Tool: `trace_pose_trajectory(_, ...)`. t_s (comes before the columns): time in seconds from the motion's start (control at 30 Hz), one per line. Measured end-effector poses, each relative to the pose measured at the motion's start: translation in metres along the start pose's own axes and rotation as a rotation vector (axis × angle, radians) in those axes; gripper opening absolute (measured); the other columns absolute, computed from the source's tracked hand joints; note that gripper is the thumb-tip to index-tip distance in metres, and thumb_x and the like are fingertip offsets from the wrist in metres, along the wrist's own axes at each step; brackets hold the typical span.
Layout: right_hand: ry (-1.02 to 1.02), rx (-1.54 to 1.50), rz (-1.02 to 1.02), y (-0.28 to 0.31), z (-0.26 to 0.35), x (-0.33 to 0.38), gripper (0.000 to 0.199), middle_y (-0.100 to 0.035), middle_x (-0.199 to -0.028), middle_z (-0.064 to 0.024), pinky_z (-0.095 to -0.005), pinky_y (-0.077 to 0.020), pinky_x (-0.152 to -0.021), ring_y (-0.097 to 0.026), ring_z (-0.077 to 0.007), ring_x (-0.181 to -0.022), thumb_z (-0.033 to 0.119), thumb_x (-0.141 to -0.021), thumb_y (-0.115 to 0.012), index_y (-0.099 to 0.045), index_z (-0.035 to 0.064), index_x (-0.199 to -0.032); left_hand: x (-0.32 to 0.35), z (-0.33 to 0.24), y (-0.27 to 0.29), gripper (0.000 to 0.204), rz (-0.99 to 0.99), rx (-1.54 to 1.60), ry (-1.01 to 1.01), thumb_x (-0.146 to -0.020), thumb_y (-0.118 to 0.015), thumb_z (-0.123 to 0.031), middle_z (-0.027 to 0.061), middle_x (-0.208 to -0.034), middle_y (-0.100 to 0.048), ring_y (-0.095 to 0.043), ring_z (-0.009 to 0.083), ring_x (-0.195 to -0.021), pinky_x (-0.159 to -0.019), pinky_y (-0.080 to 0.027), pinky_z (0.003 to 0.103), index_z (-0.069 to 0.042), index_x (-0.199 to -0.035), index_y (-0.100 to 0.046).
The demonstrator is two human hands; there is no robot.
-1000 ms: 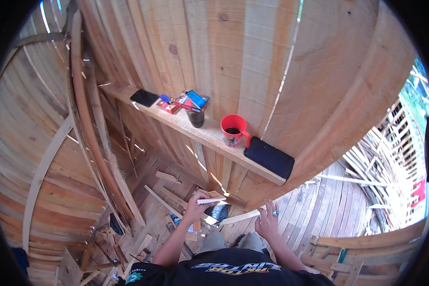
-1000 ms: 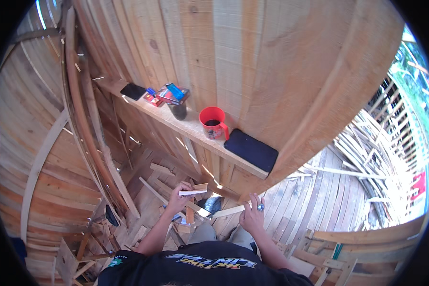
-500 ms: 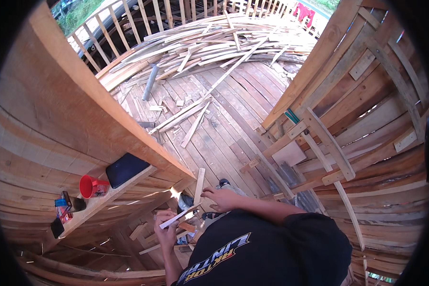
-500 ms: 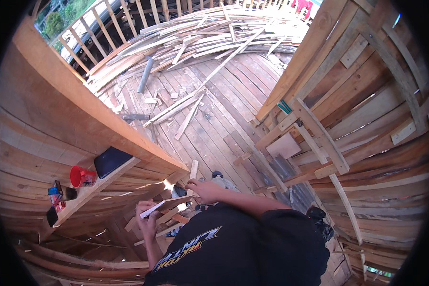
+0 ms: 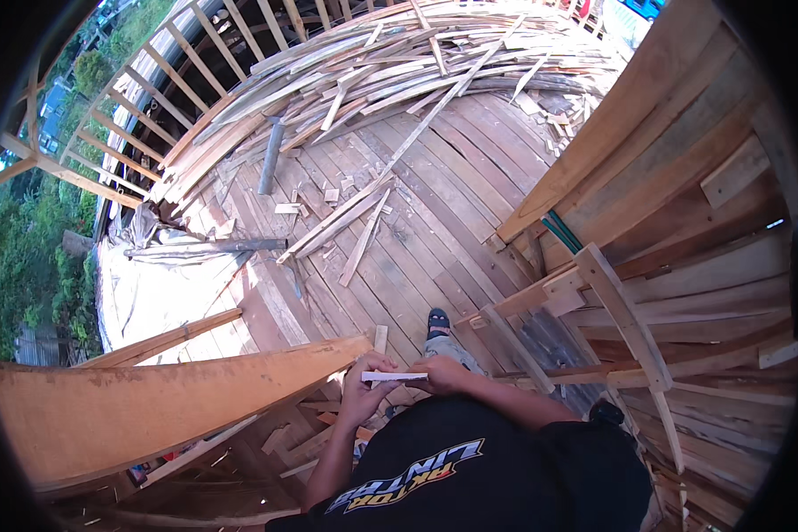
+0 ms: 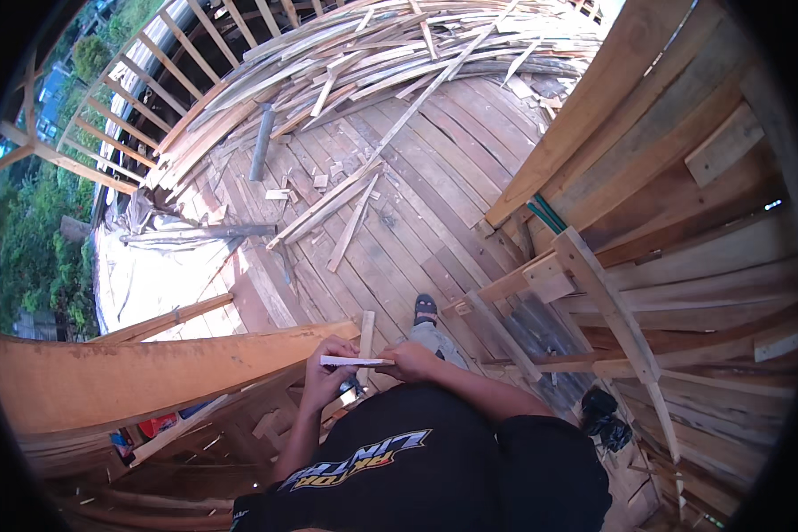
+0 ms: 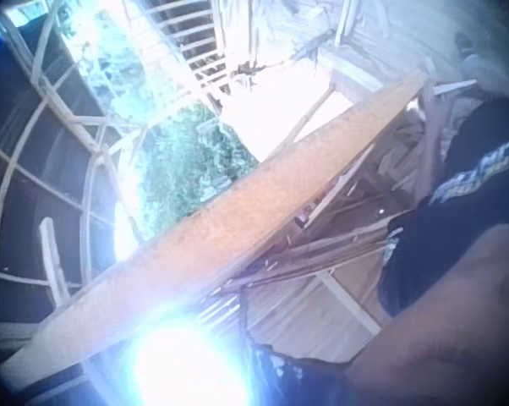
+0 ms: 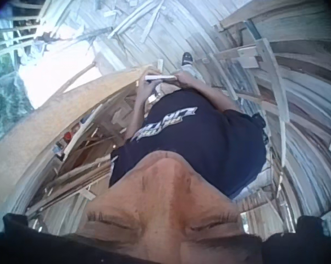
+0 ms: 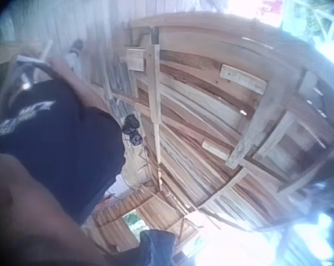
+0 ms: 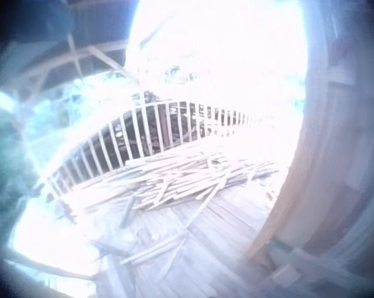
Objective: The person picks up a curved wooden board, saws a section off the end, and then fits the board into a curved wall section by hand.
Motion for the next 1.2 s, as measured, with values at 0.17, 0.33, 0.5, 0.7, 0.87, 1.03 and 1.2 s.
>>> trace_pose_trajectory(0.17,-0.109,-0.035,-0.136,0.070,-0.031,-0.041,0.032,-0.067,-0.097,-0.0168,-0.0436,-0.0514,-0.076,-0.065,-0.0360,-0.092,0.032,-0.091,-0.064,-0.065,0.0064,-0.109,-0.091,-0.030,-0.009,0.038,-0.153,-0.166,0.155,-0.076,-0.079,-0.011,0.0037,-0.094,-0.055,-0.055,0.0137,-0.090,-0.082,-0.045,0.028,-0.005,-0.104,-0.055)
trace_pose_trajectory(0.33,-0.312,-0.011,-0.178,0.125,-0.058,-0.077,0.050,-0.062,-0.115,-0.0295,-0.0440,-0.0459,-0.091,-0.059,-0.0408,-0.113,0.034,-0.093,-0.061,-0.056,-0.0064,-0.122,-0.152,-0.058,-0.013,0.071,-0.328,-0.271,-0.007,-0.077,-0.079,-0.023,0.0202,-0.121,-0.053,-0.054,0.0330,-0.114,-0.097,-0.042,0.041,-0.004,-0.132,-0.038)
trace_pose_trajectory(0.5,-0.227,0.083,-0.235,0.175,-0.052,-0.113,0.048,-0.065,-0.106,-0.0291,-0.0453,-0.0469,-0.086,-0.061,-0.0425,-0.105,0.035,-0.094,-0.055,-0.060,-0.0096,-0.113,-0.183,-0.070,-0.017,0.086,-0.425,-0.320,-0.068,-0.077,-0.078,-0.023,0.0247,-0.136,-0.044,-0.047,0.0388,-0.124,-0.104,-0.037,0.044,-0.005,-0.143,-0.027)
trace_pose_trajectory(0.7,-0.113,-0.213,-0.499,0.230,-0.081,-0.142,0.030,-0.071,-0.093,-0.0155,-0.0374,-0.0510,-0.071,-0.069,-0.0242,-0.084,0.022,-0.091,-0.066,-0.066,-0.0042,-0.105,-0.248,-0.063,-0.027,0.103,-0.339,-0.339,-0.120,-0.071,-0.083,-0.020,0.0227,-0.147,-0.031,-0.034,0.0376,-0.137,-0.113,-0.029,0.043,-0.007,-0.148,-0.016)
trace_pose_trajectory(0.87,-0.077,0.149,-0.701,0.273,-0.083,-0.152,0.017,-0.067,-0.085,-0.0097,-0.0422,-0.0511,-0.059,-0.066,-0.0327,-0.072,0.024,-0.087,-0.066,-0.068,0.0120,-0.100,-0.308,-0.060,-0.040,0.115,-0.243,-0.486,-0.222,-0.064,-0.089,-0.026,0.0235,-0.148,-0.028,-0.033,0.0431,-0.137,-0.111,-0.032,0.047,-0.006,-0.148,-0.013)
trace_pose_trajectory(1.03,-0.161,0.150,-0.759,0.303,-0.115,-0.164,0.020,-0.066,-0.085,-0.0105,-0.0437,-0.0519,-0.061,-0.066,-0.0338,-0.075,0.024,-0.088,-0.064,-0.066,0.0137,-0.105,-0.374,-0.050,-0.045,0.113,-0.120,-0.524,-0.270,-0.062,-0.090,-0.027,0.0229,-0.142,-0.035,-0.039,0.0416,-0.133,-0.109,-0.035,0.046,-0.006,-0.146,-0.017)
trace_pose_trajectory(1.2,-0.318,0.268,-0.538,0.337,-0.148,-0.205,0.041,-0.065,-0.100,-0.0136,-0.0442,-0.0538,-0.070,-0.067,-0.0352,-0.085,0.029,-0.085,-0.066,-0.058,0.0148,-0.123,-0.448,-0.047,-0.014,0.110,-0.109,-0.431,-0.188,-0.063,-0.090,-0.027,0.0234,-0.132,-0.045,-0.046,0.0384,-0.125,-0.105,-0.038,0.044,-0.003,-0.144,-0.019)
Point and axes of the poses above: each hand's wrist, its own x-axis away from the middle knuckle, its own y-axis out of the back of the hand, z = x × y, the point moved 5 cm from there along -x, towards the middle knuckle
